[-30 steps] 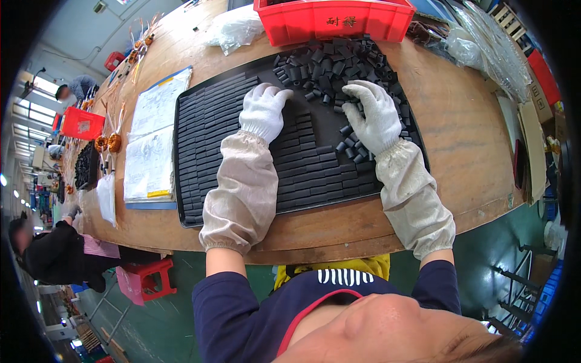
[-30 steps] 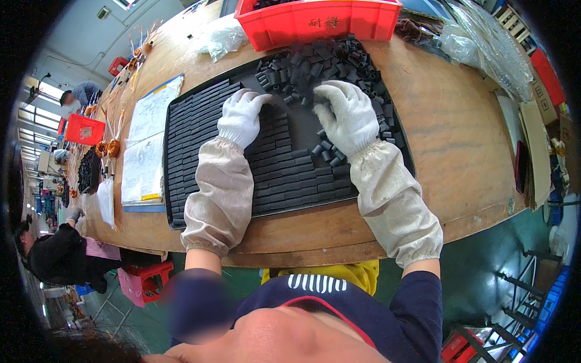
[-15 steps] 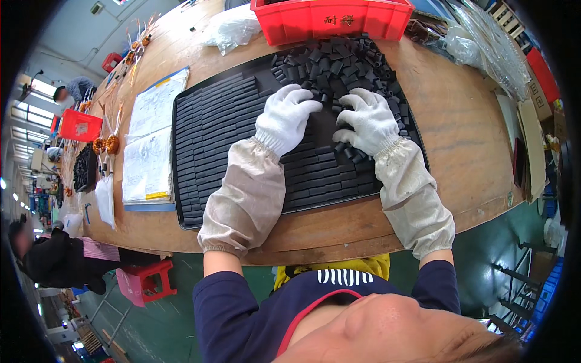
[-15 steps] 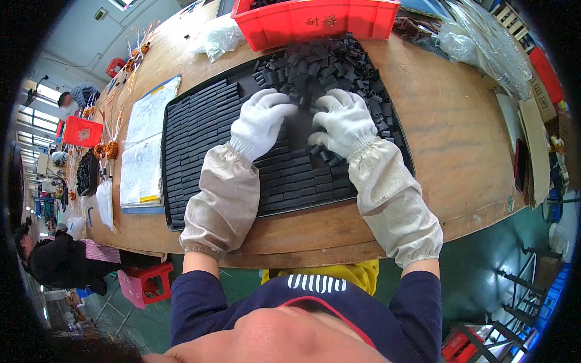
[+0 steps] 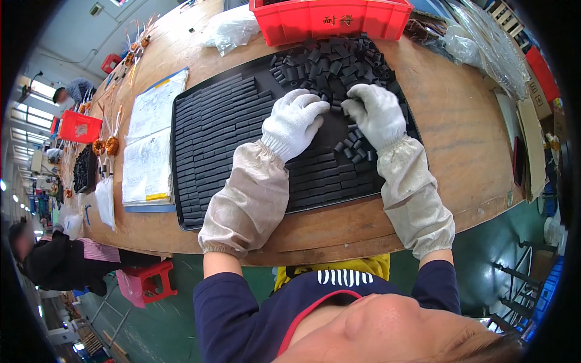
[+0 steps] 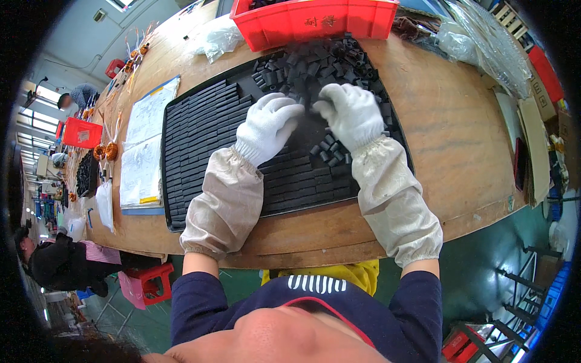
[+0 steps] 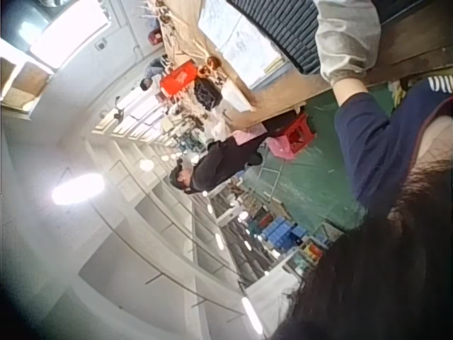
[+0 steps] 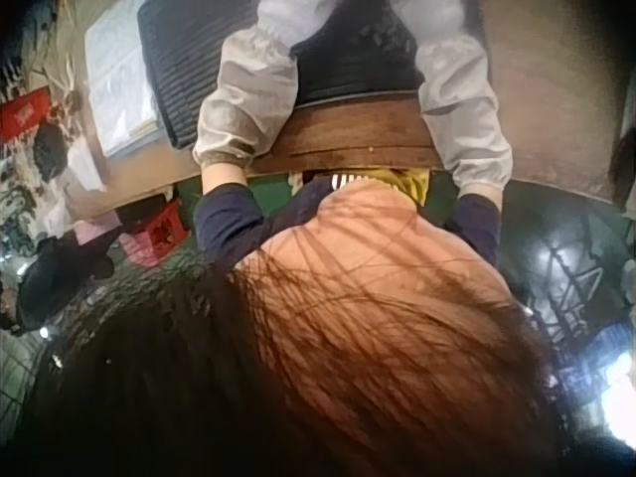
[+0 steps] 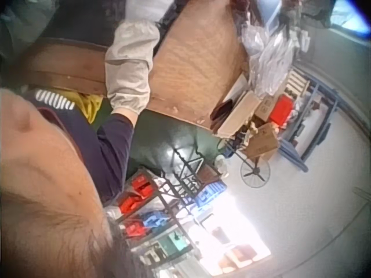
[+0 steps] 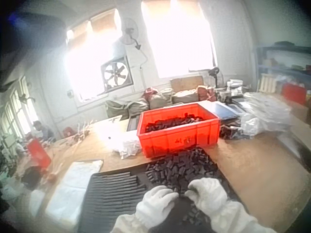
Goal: The person sits at a workbench and repeatedly picks up small black cylindrical components from a pile. They insert these components into longer black rods and place the assembled units into a black tray.
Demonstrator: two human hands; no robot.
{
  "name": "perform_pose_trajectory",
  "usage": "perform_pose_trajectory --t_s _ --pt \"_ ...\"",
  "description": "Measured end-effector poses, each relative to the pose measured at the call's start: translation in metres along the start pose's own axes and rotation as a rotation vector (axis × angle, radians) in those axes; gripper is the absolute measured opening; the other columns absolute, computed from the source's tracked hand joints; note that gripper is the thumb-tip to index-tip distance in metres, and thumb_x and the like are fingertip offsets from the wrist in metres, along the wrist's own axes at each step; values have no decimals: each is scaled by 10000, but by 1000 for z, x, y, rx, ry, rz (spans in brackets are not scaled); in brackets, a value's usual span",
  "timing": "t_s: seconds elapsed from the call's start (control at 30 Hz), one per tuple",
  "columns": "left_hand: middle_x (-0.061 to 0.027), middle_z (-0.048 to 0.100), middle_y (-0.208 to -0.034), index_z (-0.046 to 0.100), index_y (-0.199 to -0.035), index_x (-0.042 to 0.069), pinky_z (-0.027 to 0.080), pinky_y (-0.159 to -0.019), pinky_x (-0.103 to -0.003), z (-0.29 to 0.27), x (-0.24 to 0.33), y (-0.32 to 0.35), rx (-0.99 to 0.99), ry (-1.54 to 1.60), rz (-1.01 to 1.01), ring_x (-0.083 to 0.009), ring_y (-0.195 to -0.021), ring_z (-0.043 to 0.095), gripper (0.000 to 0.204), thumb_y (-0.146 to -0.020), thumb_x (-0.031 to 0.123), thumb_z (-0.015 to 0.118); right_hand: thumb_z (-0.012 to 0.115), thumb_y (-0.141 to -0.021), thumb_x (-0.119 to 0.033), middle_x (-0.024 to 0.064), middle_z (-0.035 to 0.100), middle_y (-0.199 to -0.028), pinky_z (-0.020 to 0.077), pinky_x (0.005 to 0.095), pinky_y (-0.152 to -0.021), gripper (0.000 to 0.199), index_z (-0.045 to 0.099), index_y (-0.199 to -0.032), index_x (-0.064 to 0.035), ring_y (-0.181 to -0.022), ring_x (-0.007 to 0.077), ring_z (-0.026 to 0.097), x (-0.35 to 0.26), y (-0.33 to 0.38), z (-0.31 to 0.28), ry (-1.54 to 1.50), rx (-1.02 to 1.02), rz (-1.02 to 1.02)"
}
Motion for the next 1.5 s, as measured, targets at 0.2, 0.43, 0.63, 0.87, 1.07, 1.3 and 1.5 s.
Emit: perform_pose_trajectory --t_s 0.2,0.43,0.63,0.87,1.07,1.3,1.5 --pt "-67 697 -1110 732 -1056 122 549 -941 -460 2 -2 1 8 -3 10 -326 -1135 643 274 -785 89 756 750 -870 -134 116 680 -1182 563 465 -840 169 743 -1039 -139 -935 353 688 34 6 5 14 6 69" --pt "-92 698 -1105 726 -1069 94 558 -927 -459 -1 -1 0 22 17 26 -353 -1105 656 288 -788 44 766 707 -883 -134 74 656 -1383 554 435 -883 264 739 -1142 -97 -1005 287 691 25 12 14 270 -117 -104" --pt "-102 698 -1129 708 -1183 90 561 -934 -425 -2 -1 0 35 13 3 -342 -1098 671 360 -829 52 764 690 -875 -99 35 672 -1352 538 415 -858 341 730 -1214 -102 -978 255 681 22 6 6 226 25 -139" --pt "-53 714 -1145 620 -1382 52 558 -909 -282 5 -18 12 -35 718 -744 -109 -1023 664 416 -1004 196 716 704 -750 -104 17 688 -1304 527 368 -805 311 775 -1053 -97 -885 198 649 -31 12 5 113 2 -481" --pt "-62 721 -1142 649 -1322 13 559 -889 -253 6 -23 13 -54 879 -795 -96 -1007 672 345 -1036 204 671 709 -753 -58 40 709 -1199 537 388 -812 372 741 -1121 -100 -895 232 665 -37 12 6 -27 -17 -468" --pt "-83 732 -1118 648 -1341 9 580 -898 -287 7 -11 13 -168 1387 -832 -146 -983 707 379 -1068 270 619 732 -839 -9 62 709 -967 524 405 -810 403 689 -1229 -102 -903 279 686 -15 10 14 -279 -120 -87" --pt "-100 724 -1173 606 -1375 -25 568 -910 -301 8 -2 14 -346 1292 -807 -157 -1002 698 451 -1063 301 625 746 -829 -11 56 698 -941 514 405 -780 324 684 -1128 -120 -858 302 661 -23 11 6 -149 -90 -353"
Point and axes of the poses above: each hand's wrist, its own y-axis away from the middle knuckle, its own z-axis out of the palm, x = y × z, the point moved 5 cm from there along -y, towards the middle knuckle
